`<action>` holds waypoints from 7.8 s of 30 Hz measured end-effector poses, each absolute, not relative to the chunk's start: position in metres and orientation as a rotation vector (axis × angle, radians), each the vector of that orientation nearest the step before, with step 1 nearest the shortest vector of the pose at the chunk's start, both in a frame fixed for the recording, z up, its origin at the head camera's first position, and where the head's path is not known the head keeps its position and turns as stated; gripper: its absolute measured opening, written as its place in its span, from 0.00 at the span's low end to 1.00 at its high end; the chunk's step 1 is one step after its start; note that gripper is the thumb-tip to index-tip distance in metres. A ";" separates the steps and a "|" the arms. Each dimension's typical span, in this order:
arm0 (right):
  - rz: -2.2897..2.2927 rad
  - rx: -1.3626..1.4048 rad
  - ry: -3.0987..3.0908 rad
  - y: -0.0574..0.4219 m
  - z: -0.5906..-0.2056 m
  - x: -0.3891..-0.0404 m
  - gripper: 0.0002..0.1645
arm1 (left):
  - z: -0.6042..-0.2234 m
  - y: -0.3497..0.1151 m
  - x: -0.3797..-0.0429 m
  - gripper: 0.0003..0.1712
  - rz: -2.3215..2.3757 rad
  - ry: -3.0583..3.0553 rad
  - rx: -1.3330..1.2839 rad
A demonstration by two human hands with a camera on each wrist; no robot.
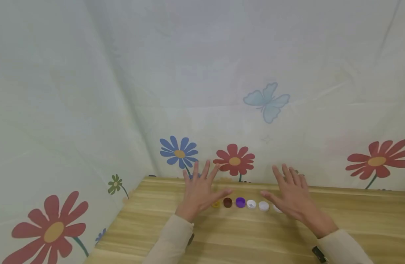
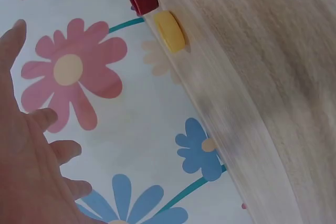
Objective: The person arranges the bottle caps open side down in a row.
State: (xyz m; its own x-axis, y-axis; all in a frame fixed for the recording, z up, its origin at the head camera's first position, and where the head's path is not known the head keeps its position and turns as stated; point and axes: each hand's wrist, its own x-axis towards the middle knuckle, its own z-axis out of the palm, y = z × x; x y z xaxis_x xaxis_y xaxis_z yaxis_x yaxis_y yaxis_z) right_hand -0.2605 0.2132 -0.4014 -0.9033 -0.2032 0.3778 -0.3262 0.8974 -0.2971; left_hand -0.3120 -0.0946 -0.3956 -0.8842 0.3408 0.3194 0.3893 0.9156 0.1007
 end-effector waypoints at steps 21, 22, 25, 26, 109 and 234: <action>0.654 0.577 -2.633 0.161 -0.402 -0.275 0.53 | -0.397 -0.123 -0.316 0.57 -0.318 -2.733 -0.523; 0.665 0.585 -2.632 0.157 -0.403 -0.276 0.53 | -0.398 -0.125 -0.316 0.57 -0.339 -2.726 -0.524; 0.721 0.603 -2.630 0.147 -0.406 -0.279 0.53 | -0.400 -0.132 -0.318 0.56 -0.406 -2.701 -0.529; 0.742 0.605 -2.629 0.143 -0.409 -0.280 0.53 | -0.401 -0.135 -0.319 0.56 -0.424 -2.695 -0.530; 0.975 0.802 -2.746 0.071 -0.436 -0.310 0.08 | -0.436 -0.139 -0.319 0.13 -1.039 -2.792 -0.882; 1.199 0.957 -2.741 0.058 -0.445 -0.269 0.10 | -0.420 -0.151 -0.290 0.12 -0.925 -3.005 -0.957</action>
State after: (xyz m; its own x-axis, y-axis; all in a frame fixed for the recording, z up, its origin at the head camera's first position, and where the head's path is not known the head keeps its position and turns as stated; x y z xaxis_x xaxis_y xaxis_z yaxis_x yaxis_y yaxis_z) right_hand -0.2688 0.0581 -0.4449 -0.8144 -0.5313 0.2331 -0.5318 0.5229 -0.6661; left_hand -0.2903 -0.1511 -0.4203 -0.8207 0.5706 0.0309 0.4893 0.6737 0.5538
